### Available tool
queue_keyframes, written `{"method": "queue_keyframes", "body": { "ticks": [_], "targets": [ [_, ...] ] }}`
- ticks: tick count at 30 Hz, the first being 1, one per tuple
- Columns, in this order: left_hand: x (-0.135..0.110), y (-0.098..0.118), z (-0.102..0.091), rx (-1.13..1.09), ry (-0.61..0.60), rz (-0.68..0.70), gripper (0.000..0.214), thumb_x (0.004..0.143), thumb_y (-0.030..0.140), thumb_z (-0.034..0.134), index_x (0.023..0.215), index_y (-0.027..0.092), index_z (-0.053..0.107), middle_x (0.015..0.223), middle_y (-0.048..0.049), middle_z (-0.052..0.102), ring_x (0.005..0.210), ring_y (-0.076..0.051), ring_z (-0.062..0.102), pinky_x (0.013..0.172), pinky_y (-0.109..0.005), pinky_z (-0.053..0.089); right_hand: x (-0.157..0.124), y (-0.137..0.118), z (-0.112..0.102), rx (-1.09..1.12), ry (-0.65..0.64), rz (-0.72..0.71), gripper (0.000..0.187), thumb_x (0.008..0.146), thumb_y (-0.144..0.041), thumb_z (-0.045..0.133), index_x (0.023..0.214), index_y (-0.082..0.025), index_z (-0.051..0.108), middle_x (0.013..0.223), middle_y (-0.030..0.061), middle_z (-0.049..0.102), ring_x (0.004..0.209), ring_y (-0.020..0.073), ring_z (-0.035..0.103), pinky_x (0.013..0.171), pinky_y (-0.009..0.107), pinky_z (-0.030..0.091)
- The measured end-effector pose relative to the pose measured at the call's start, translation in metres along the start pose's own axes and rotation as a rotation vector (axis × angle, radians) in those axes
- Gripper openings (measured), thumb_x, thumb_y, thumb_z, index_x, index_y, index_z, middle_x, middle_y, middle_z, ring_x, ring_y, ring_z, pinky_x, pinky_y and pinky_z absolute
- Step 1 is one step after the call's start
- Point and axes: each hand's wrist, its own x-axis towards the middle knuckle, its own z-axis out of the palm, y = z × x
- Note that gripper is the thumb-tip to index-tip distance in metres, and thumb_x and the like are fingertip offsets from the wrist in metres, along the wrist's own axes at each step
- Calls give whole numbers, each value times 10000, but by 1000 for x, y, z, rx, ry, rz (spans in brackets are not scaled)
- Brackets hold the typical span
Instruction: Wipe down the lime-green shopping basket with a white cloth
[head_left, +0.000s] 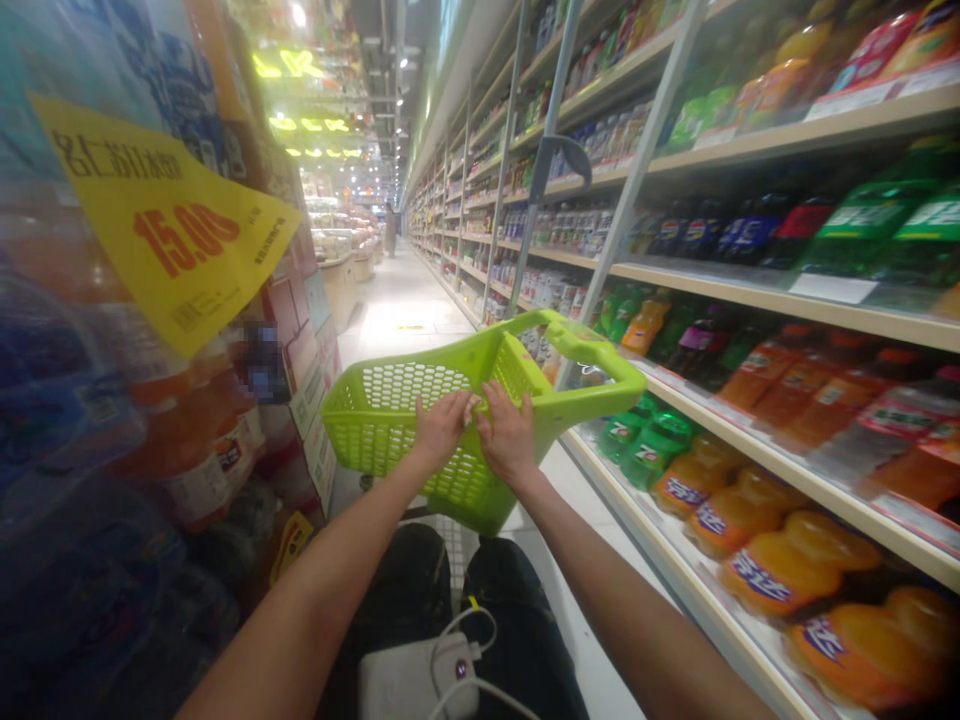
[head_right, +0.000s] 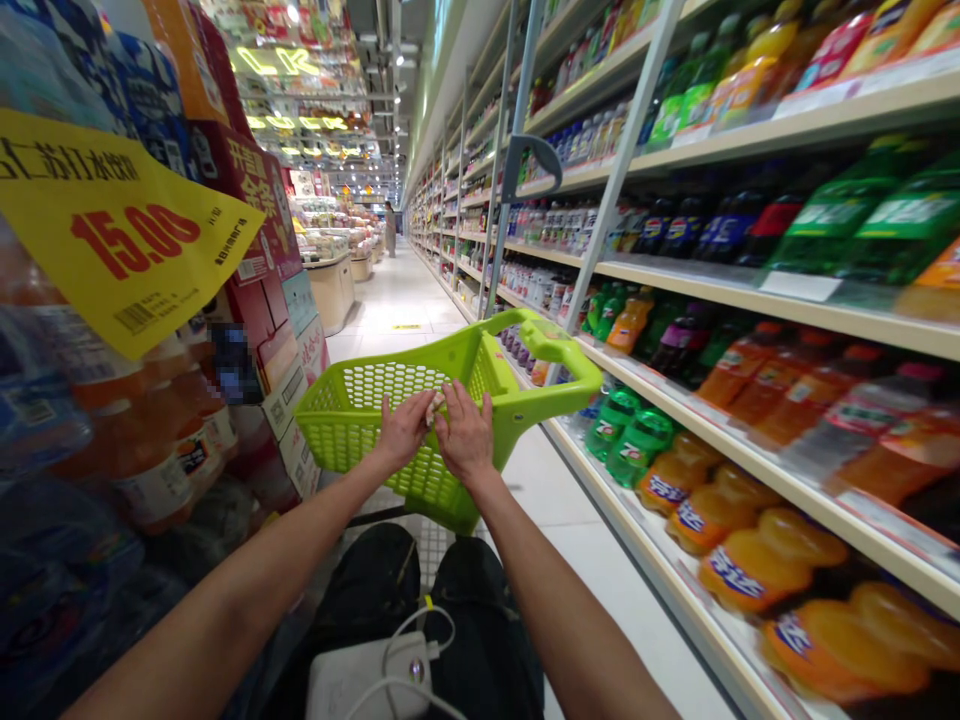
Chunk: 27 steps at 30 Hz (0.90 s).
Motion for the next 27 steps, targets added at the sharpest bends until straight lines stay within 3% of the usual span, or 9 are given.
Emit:
{"method": "queue_keyframes", "body": {
  "ticks": [7,11,17,21,25,27],
  "targets": [
    [4,13,4,-23,27,4,322,873,334,393,1181,305,484,1298,-15,514,1171,-181,467,1078,-565,102,-1,3,2,-29,-10,-8,423,903,-289,318,1285,-141,425,1278,142,521,1214,207,442,1064,479,170],
    [0,-3,2,6,33,-20,304,899,284,343,1152,329,507,1259,0,551,1132,-161,503,1089,-539,93,-4,10,-2,-42,-32,-64,419,898,-265,332,1287,-137,422,1279,135,522,1198,198,459,1074,462,168],
    [-23,-39,-12,70,19,-88,351,874,255,379,1208,317,468,1339,-12,478,1233,-175,413,1093,-514,109,-7,12,-2,-48,-43,-61,431,887,-254,354,1302,-154,415,1283,119,520,1181,203,471,1084,473,145],
    [-24,-38,-9,0,33,-98,397,820,385,489,1204,286,470,1359,-31,453,1261,-211,372,1086,-527,123,-7,9,-2,-59,-24,-40,410,891,-260,348,1270,-144,451,1259,122,542,1163,207,484,1080,485,131],
    [-13,-31,-3,-63,54,-249,265,885,394,372,1019,275,568,1179,-19,600,1095,-188,520,1064,-559,145,-8,10,-4,-67,-32,-33,411,889,-259,354,1273,-149,450,1252,121,547,1153,207,489,1076,479,141],
    [-10,-31,-3,-41,33,-218,246,888,355,381,1035,277,563,1138,-14,620,1062,-181,538,1062,-557,149,-9,12,-5,-72,-39,-32,416,885,-256,358,1280,-154,444,1257,118,543,1154,206,485,1076,475,141]
  ]
}}
